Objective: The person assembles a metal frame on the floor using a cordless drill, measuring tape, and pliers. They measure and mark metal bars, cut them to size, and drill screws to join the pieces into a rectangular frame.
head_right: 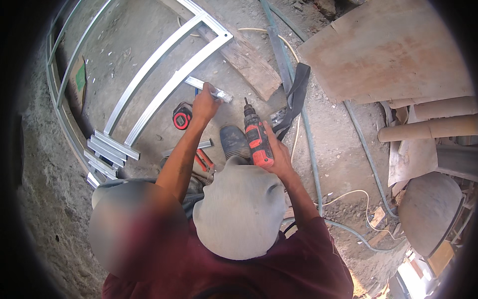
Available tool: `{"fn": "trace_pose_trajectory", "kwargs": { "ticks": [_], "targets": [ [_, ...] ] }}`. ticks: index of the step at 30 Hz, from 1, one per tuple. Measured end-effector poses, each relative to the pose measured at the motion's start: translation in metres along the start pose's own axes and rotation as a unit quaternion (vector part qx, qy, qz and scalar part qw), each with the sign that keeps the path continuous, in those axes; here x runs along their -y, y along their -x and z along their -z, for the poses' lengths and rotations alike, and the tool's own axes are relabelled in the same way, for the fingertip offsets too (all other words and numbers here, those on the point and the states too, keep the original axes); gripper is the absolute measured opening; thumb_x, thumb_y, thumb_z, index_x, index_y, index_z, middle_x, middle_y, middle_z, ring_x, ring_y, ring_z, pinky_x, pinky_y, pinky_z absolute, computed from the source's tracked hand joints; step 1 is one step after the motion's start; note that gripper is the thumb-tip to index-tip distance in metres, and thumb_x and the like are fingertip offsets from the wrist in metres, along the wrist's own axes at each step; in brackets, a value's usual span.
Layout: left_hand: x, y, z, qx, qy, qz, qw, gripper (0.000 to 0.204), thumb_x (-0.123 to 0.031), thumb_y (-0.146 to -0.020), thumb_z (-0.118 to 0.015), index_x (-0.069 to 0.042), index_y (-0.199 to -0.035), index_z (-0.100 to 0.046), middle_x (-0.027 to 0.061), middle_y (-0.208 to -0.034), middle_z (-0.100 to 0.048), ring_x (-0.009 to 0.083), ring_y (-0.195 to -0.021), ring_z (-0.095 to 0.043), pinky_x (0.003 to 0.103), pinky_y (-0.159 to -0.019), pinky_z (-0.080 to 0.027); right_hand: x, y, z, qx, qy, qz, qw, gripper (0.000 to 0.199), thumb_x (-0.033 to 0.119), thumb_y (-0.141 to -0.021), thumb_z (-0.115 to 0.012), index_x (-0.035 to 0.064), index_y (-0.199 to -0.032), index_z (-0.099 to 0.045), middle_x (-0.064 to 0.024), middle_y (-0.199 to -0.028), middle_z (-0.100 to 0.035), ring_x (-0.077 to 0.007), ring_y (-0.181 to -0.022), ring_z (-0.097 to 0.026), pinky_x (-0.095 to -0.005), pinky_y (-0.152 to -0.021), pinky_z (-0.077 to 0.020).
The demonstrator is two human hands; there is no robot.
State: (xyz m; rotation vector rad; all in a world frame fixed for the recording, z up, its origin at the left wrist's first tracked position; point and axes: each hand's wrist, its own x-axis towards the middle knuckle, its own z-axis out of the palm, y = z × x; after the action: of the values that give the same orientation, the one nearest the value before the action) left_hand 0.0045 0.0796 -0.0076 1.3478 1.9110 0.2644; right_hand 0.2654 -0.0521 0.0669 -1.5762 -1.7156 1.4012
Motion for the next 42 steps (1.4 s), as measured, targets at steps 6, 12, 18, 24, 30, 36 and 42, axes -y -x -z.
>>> {"fn": "trace_pose_trajectory", "kwargs": {
  "ticks": [6,12,18,24,30,36,42],
  "targets": [
    [-0.009,-0.003,-0.003,0.025,-0.020,0.010,0.999,0.032,-0.028,-0.086,-0.075,-0.006,-0.105,-0.061,0.0216,-0.100,-0.071,0.0444,-0.100,-0.067,0.054,-0.085,-0.052,-0.009,-0.010,-0.004,0.009,0.218,0.128,0.968,0.100,0.036,-0.077,-0.076,0.0043,-0.158,-0.027,-0.0225,-0.139,-0.055,-0.0394,-0.113,-0.059,-0.0453,-0.097,-0.0463],
    [-0.021,-0.017,0.000,0.050,-0.081,0.056,0.994,0.039,-0.037,-0.084,-0.074,-0.004,-0.104,-0.071,0.0246,-0.105,-0.072,0.0415,-0.104,-0.069,0.050,-0.088,-0.053,-0.010,-0.019,0.001,0.033,0.228,0.141,0.963,0.093,0.032,-0.079,-0.073,0.0034,-0.157,-0.030,-0.0218,-0.145,-0.051,-0.0382,-0.112,-0.058,-0.0437,-0.098,-0.0450],
    [-0.043,-0.025,0.010,0.072,-0.141,0.061,0.985,0.046,-0.041,-0.082,-0.076,-0.001,-0.104,-0.072,0.0251,-0.113,-0.071,0.0412,-0.108,-0.068,0.049,-0.091,-0.054,-0.015,-0.027,0.003,0.034,0.243,0.136,0.960,0.090,0.029,-0.080,-0.072,0.0043,-0.157,-0.031,-0.0206,-0.146,-0.050,-0.0371,-0.113,-0.058,-0.0433,-0.098,-0.0447],
    [-0.052,-0.038,0.013,0.120,-0.186,0.053,0.974,0.046,-0.038,-0.082,-0.077,-0.001,-0.109,-0.071,0.0248,-0.114,-0.071,0.0397,-0.108,-0.069,0.048,-0.090,-0.055,-0.020,-0.036,0.004,0.043,0.230,0.134,0.963,0.091,0.030,-0.081,-0.072,0.0048,-0.157,-0.030,-0.0209,-0.147,-0.049,-0.0371,-0.115,-0.057,-0.0426,-0.098,-0.0444],
    [-0.063,-0.037,0.007,0.108,-0.203,0.029,0.973,0.032,-0.024,-0.083,-0.071,-0.002,-0.105,-0.072,0.0237,-0.109,-0.072,0.0388,-0.105,-0.070,0.048,-0.087,-0.056,-0.018,-0.037,0.005,0.053,0.212,0.113,0.969,0.093,0.033,-0.081,-0.073,0.0025,-0.157,-0.028,-0.0236,-0.146,-0.050,-0.0395,-0.118,-0.057,-0.0443,-0.100,-0.0439],
    [-0.051,-0.036,0.011,0.088,-0.172,0.025,0.981,0.026,-0.021,-0.084,-0.070,-0.003,-0.103,-0.072,0.0222,-0.101,-0.073,0.0394,-0.099,-0.071,0.047,-0.084,-0.056,-0.001,-0.034,0.015,0.090,0.146,0.064,0.983,0.100,0.031,-0.078,-0.078,-0.0010,-0.157,-0.025,-0.0261,-0.144,-0.052,-0.0410,-0.120,-0.059,-0.0456,-0.103,-0.0451],
    [-0.016,0.021,0.046,0.065,0.021,0.046,0.997,0.036,-0.032,-0.086,-0.075,-0.003,-0.105,-0.067,0.0199,-0.092,-0.072,0.0355,-0.087,-0.071,0.044,-0.077,-0.053,0.023,-0.027,0.038,0.098,0.005,-0.008,0.995,0.105,0.014,-0.074,-0.081,0.0005,-0.158,-0.022,-0.0262,-0.137,-0.058,-0.0409,-0.121,-0.062,-0.0426,-0.101,-0.0503]
  ]
}}
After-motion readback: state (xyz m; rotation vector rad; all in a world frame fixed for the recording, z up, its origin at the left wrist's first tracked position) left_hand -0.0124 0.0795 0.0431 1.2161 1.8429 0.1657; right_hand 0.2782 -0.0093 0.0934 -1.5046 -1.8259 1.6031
